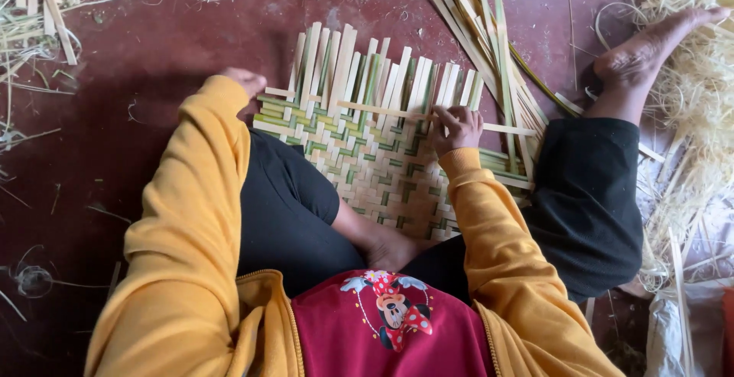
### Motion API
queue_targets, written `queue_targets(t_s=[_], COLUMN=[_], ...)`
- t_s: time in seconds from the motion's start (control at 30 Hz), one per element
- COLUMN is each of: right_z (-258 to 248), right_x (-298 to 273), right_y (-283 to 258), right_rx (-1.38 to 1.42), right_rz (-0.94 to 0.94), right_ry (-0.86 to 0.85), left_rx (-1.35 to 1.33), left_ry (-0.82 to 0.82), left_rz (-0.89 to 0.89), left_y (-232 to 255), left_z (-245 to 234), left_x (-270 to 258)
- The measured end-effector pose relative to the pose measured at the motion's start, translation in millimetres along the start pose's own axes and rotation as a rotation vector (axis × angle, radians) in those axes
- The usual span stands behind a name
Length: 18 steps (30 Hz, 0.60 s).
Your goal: The person is weaving thin bamboo strips into a mat pattern while sitting on the floor.
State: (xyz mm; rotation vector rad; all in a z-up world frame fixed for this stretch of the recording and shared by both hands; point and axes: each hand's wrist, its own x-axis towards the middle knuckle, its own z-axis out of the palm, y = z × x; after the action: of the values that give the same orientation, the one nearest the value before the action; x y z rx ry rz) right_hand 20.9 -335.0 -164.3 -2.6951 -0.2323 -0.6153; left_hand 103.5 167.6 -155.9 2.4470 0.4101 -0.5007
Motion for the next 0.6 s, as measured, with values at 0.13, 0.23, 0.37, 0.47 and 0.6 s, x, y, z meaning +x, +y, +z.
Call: queue_targets(t_s=[0.13,0.23,0.37,0.47,0.6], right_z=[4,17,18,7,-2], right_x=[-6,-6,-16,-11,8], right_y=[-9,-4,-3,-15,-51], right_rx=[0.119,0.166,0.174,0.158,0.07], right_rz=[-0.063,-0.083,-0.063,-0.057,-0.047], right_ry=[0.047,0.083,0.076,0.081,0.14], left_rx=[0.158,0.114,0.103,0.231,0.177], left_ry=[-0.179,-0.135,-0.166,-0.071,0.169], left_rz=[-0.067,-0.034,-0.032,0.037,0.307], left_y=[22,6,4,-5,32], left_z=[0,13,19,33,30], left_x=[-20,12,21,37,-1])
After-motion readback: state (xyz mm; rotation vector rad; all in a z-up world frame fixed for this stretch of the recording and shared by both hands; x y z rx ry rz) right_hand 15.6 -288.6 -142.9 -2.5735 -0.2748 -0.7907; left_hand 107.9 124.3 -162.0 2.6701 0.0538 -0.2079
